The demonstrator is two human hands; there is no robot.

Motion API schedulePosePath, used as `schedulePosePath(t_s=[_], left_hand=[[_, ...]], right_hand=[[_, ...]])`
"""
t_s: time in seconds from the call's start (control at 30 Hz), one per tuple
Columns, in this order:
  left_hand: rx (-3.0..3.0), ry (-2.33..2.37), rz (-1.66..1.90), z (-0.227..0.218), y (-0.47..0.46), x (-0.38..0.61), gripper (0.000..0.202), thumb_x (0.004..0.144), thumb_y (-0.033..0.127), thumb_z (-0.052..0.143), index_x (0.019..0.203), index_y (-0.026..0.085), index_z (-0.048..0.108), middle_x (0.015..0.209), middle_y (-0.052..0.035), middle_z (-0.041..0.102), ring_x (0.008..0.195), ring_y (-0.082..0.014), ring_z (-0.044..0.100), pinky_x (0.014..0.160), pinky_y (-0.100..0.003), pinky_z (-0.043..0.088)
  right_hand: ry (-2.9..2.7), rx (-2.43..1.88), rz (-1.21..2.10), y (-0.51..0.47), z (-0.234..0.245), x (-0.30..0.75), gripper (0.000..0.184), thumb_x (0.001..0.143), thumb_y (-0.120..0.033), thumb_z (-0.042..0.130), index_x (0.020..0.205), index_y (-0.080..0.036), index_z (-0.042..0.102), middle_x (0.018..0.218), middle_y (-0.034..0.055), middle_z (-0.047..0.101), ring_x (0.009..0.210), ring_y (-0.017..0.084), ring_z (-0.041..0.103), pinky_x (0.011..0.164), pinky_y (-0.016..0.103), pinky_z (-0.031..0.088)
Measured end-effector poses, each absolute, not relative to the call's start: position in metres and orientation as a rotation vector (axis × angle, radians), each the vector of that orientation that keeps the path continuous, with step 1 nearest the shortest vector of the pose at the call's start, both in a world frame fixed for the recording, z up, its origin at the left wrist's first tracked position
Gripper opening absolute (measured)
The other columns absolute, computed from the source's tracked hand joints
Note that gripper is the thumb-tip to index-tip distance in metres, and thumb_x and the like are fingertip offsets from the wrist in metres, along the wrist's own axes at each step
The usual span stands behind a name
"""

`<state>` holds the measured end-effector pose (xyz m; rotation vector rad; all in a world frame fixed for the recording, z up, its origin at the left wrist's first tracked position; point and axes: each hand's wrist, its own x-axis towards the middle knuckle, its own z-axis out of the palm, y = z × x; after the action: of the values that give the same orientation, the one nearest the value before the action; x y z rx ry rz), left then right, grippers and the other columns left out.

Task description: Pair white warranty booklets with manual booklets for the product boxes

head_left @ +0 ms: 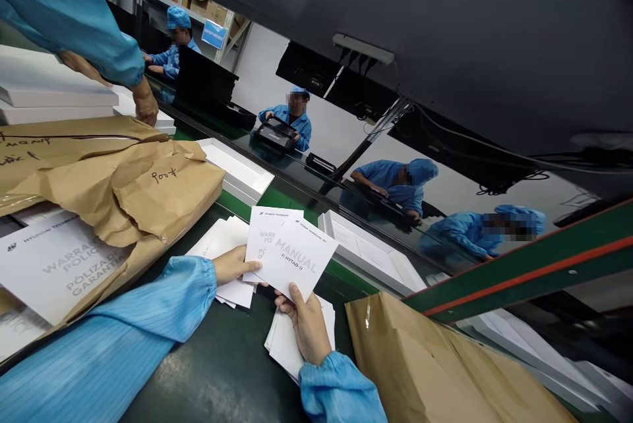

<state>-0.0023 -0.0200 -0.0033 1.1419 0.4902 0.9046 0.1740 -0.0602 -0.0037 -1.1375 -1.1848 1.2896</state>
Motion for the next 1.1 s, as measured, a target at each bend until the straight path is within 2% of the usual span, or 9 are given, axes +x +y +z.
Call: schedulePosePath(t_s=[0.27,0.5,1.1], left_hand=[[1.13,0.476,0.905,-0.0027,-0.0212,-0.0022,0.044,0.061,0.033,0.058,0.097,0.01,0.048,0.083,-0.0101,0.061,0.069,-0.0186,0.059,0.059,-0.027,0.044],[1.143,0.504,0.909,-0.0054,-0.0189,-0.0014,0.042,0.063,0.033,0.057,0.097,0.01,0.049,0.077,-0.0093,0.062,0.067,-0.0185,0.059,0.054,-0.024,0.043],[1.2,0.494,0.88,-0.0102,-0.0207,-0.0018,0.047,0.065,0.035,0.053,0.105,0.01,0.043,0.08,-0.0092,0.062,0.07,-0.0197,0.057,0.064,-0.032,0.044]], right_hand=[[-1.192,-1.146,1.282,-0.0608,-0.0032,0.1732,0.024,0.072,-0.033,0.049,0.085,-0.013,0.05,0.065,0.0018,0.057,0.053,0.009,0.052,0.047,0.019,0.041],[-1.174,-1.146,1.276,-0.0594,-0.0034,0.1726,0.026,0.07,-0.034,0.051,0.085,-0.013,0.049,0.064,0.0024,0.058,0.052,0.009,0.052,0.045,0.018,0.041],[-1.162,-1.143,1.248,-0.059,-0.0104,0.1732,0.031,0.067,-0.038,0.052,0.083,-0.012,0.05,0.058,0.0026,0.058,0.048,0.01,0.053,0.042,0.019,0.04]])
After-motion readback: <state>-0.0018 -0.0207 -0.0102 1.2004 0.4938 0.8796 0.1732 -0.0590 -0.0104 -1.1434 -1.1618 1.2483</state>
